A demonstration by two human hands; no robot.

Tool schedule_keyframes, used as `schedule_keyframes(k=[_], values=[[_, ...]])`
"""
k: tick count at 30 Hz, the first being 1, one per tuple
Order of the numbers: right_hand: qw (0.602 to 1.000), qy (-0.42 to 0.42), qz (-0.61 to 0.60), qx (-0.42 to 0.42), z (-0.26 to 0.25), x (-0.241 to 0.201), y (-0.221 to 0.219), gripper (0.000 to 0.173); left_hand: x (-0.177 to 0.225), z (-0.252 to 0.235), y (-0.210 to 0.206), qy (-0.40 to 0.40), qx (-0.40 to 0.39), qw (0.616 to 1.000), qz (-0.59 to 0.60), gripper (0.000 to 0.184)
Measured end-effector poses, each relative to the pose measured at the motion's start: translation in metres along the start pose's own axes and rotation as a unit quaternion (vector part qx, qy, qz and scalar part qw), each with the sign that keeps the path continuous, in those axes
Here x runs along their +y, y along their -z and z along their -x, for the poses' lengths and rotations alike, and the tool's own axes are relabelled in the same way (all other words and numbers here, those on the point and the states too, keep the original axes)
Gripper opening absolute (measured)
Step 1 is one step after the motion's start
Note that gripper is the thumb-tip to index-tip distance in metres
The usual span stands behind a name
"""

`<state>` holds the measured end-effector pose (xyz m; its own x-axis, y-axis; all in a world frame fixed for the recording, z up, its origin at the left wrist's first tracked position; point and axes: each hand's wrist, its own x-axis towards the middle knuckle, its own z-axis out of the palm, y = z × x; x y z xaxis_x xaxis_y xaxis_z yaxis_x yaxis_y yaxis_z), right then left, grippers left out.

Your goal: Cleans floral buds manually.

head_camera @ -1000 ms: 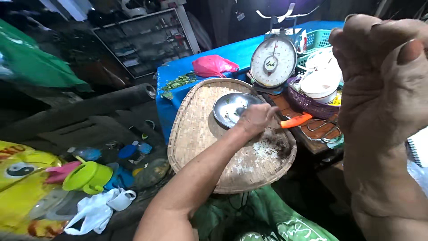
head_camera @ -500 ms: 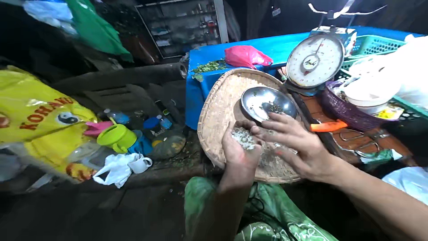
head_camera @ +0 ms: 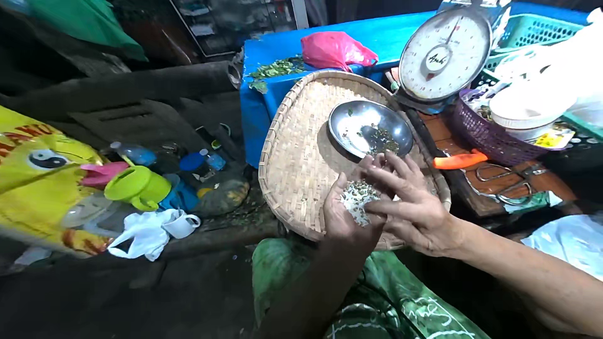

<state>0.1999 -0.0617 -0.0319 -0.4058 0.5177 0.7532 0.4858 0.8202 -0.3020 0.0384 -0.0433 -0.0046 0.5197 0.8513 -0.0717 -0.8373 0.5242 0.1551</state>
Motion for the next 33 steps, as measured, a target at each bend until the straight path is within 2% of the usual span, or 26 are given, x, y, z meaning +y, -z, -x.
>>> schedule_keyframes(k=[4,7,10,15,17,20,24,28,33], values=[[0.997,-0.054,-0.012,0.051,-0.005,0.004,0.013,0.027,0.001,-0.001,0.002,0.018,-0.030,0.999,0.023,0.064],[0.995,-0.068,-0.010,0.068,-0.005,0.009,0.014,0.021,-0.001,0.000,0.000,0.030,-0.013,0.999,0.010,0.063],[0.994,-0.088,-0.017,0.058,-0.005,0.007,0.013,0.021,-0.002,0.003,0.000,0.051,-0.009,0.998,-0.031,0.062],[0.995,-0.098,-0.014,0.025,-0.005,0.005,0.015,0.026,-0.008,0.006,0.001,0.064,0.044,0.995,-0.054,0.050],[0.995,-0.100,-0.005,0.003,-0.005,0.004,0.017,0.029,-0.008,0.006,0.002,0.070,0.033,0.996,-0.043,0.049],[0.995,-0.102,0.013,-0.010,-0.005,0.003,0.016,0.030,-0.009,0.006,0.002,0.079,0.016,0.996,-0.027,0.049],[0.994,-0.107,0.003,0.006,-0.006,0.002,0.014,0.022,-0.009,0.006,0.002,0.083,0.030,0.995,-0.044,0.051],[0.990,-0.138,-0.025,0.017,-0.010,0.001,0.020,0.022,-0.008,0.007,0.001,0.093,0.039,0.994,-0.040,0.053],[0.988,-0.153,-0.001,0.008,-0.012,0.002,0.028,0.024,-0.008,0.007,0.000,0.093,0.047,0.994,-0.037,0.057]])
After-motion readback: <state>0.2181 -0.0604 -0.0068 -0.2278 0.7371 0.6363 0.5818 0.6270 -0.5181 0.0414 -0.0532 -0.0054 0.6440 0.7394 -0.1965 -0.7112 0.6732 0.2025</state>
